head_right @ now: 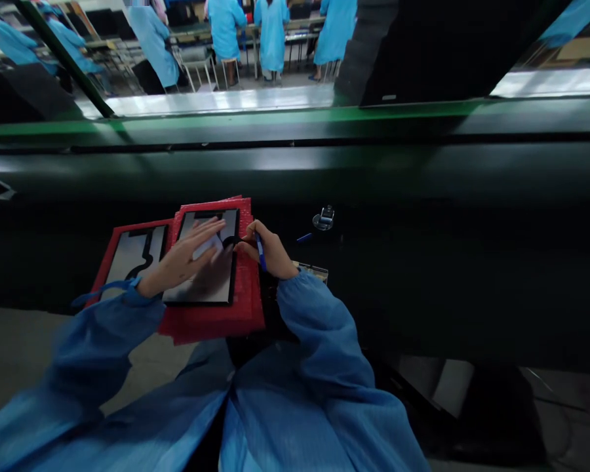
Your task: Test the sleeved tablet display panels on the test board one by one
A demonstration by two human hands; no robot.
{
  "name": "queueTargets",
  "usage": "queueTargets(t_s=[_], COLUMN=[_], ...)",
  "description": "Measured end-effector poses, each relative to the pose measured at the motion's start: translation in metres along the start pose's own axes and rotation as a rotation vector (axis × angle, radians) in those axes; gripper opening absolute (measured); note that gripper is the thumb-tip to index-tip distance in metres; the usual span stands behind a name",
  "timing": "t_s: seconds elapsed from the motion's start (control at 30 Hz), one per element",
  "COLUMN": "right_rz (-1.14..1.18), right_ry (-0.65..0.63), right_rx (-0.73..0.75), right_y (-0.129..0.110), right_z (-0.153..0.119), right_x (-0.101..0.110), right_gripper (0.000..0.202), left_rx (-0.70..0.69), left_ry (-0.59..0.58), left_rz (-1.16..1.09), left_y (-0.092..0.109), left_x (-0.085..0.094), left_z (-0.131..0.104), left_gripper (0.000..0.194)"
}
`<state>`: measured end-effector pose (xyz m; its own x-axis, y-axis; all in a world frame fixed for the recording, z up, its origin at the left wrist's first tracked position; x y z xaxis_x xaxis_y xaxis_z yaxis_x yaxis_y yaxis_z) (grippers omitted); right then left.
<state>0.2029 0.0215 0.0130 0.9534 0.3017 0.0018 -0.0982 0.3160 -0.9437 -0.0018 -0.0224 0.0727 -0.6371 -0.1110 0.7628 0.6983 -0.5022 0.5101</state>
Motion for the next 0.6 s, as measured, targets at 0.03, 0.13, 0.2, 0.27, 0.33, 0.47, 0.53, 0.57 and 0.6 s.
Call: queueTargets(t_s=[0.03, 0.13, 0.2, 0.27, 0.33, 0.47, 0.53, 0.57, 0.6], right_rz=[-0.003, 0.035, 0.058, 0.052, 0.033, 0.034, 0.033, 0.029, 0.022], right_ry=[-0.007, -0.036, -0.065, -0.1, -0.119, -0.136, -0.153, -0.159, -0.165], right_rx=[-0.008, -0.047, -0.065, -0.057, -0.025, 0.03, 0.041, 0.045, 0.047], right_y=[0.0, -0.002, -0.005, -0.006, -0.007, -0.004, -0.003, -0.003, -0.003], right_z=[-0.001, -0.004, -0.005, -0.005, -0.006, -0.005, -0.005, -0.005, -0.005], right_x=[0.0, 0.004, 0.007, 0.008, 0.008, 0.005, 0.003, 0.003, 0.003], right_gripper=[0.047, 0.046, 0.046, 0.046, 0.046, 0.043, 0.043, 0.043, 0.043], left_rx=[0.015, 0.096, 0.176, 0.247, 0.257, 0.169, 0.145, 0.143, 0.144], left_ry=[-0.012, -0.002, 0.024, 0.061, 0.077, -0.006, -0.073, -0.095, -0.105], left_rz=[-0.038, -0.089, -0.102, -0.094, -0.072, -0.052, -0.038, -0.034, -0.037], left_y=[0.005, 0.003, -0.004, -0.009, -0.007, 0.005, 0.008, 0.008, 0.008], left_x=[-0.009, -0.025, -0.025, -0.021, -0.018, -0.022, -0.025, -0.026, -0.026], left_z=[0.005, 0.013, 0.014, 0.013, 0.013, 0.018, 0.02, 0.021, 0.022], left_gripper=[0.046, 0.03, 0.027, 0.027, 0.026, 0.023, 0.023, 0.023, 0.022])
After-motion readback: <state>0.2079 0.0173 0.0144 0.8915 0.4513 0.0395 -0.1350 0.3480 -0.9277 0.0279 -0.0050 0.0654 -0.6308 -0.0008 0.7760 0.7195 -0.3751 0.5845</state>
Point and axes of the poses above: each hand's wrist, its own z-axis towards the middle knuckle, its own x-axis out of the back of the hand, y = z × x, the point moved 2 cm from there along z, towards the middle knuckle, and after that the axes turned 10 degrees about y, right-handed, at the moved point
